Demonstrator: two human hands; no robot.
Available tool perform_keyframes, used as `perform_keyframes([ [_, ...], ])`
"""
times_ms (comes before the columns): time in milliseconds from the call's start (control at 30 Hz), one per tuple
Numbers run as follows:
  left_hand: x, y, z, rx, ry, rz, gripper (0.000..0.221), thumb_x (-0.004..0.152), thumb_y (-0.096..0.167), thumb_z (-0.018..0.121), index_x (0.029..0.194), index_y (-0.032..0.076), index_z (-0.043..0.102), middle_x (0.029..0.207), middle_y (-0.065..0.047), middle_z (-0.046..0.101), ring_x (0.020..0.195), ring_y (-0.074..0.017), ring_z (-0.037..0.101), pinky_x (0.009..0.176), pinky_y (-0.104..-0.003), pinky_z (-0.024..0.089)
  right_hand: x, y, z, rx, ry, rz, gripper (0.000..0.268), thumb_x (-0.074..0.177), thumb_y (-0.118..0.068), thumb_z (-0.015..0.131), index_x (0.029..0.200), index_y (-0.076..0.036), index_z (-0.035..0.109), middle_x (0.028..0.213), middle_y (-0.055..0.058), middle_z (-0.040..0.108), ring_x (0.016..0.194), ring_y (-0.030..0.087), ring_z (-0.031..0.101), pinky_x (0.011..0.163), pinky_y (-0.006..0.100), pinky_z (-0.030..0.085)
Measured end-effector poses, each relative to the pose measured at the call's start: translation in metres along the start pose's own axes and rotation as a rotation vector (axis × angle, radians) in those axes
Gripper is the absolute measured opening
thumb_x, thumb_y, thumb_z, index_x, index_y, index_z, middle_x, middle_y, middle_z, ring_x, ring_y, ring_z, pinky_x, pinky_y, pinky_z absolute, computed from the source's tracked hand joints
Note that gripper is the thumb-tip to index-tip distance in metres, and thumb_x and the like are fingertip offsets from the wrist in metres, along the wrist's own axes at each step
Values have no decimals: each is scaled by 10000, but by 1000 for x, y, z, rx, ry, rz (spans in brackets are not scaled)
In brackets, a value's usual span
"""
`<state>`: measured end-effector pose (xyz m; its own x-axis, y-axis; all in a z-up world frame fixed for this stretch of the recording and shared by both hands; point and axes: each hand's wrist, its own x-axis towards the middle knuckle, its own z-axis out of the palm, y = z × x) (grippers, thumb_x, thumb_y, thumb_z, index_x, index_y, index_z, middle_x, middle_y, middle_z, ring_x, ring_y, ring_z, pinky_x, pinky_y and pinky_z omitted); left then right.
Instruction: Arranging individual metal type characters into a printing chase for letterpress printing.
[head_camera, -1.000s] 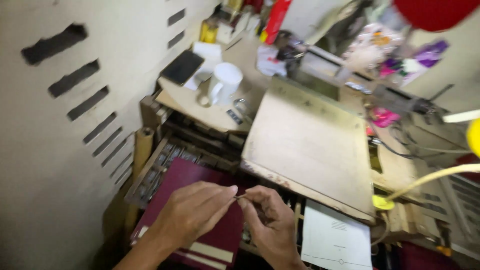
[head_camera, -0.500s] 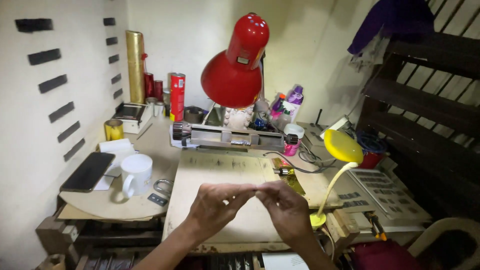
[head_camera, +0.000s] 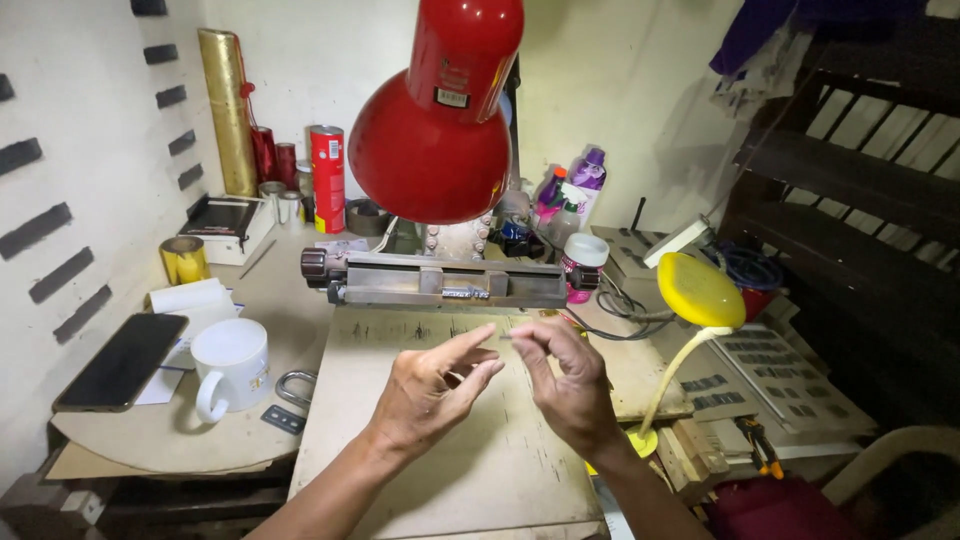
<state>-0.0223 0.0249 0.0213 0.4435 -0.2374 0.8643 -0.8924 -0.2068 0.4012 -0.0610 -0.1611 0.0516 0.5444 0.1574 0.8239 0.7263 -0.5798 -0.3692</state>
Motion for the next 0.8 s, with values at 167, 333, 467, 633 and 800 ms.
perform_keyframes([
  [167,-11,-14,-8,144,-21,29,342,897,169,750,1230,97,717,960,-83,823,688,-149,803,604,-272,672,29,-1,10,-19,131,-47,109,991,-74,630,1072,-35,692,1027,78,670,967,200,661,874,293,565],
  [333,-11,-13,-13,190,17,24,331,895,184,748,1219,119,735,958,-66,823,708,-132,785,617,-262,634,38,1,24,-69,157,-52,107,982,-92,653,1058,-61,721,1006,58,667,944,184,665,840,280,555],
  [467,-11,-12,-14,187,15,-10,315,887,204,746,1194,133,748,935,-47,828,679,-122,778,627,-260,630,38,2,30,-79,191,-42,90,983,-106,663,1038,-72,724,1001,42,677,916,164,669,792,263,546],
  [633,-12,-13,-13,215,27,2,302,886,206,739,1178,129,748,929,-23,828,660,-108,774,569,-262,626,37,8,35,-41,181,22,113,985,-130,664,1052,-65,728,1006,41,680,919,155,664,777,252,542],
  [800,-12,-11,-16,195,36,12,234,893,204,731,1118,147,758,867,9,816,578,-120,731,536,-269,591,37,10,39,3,188,43,110,988,-112,657,1051,-61,732,1006,41,669,917,144,649,798,248,523],
])
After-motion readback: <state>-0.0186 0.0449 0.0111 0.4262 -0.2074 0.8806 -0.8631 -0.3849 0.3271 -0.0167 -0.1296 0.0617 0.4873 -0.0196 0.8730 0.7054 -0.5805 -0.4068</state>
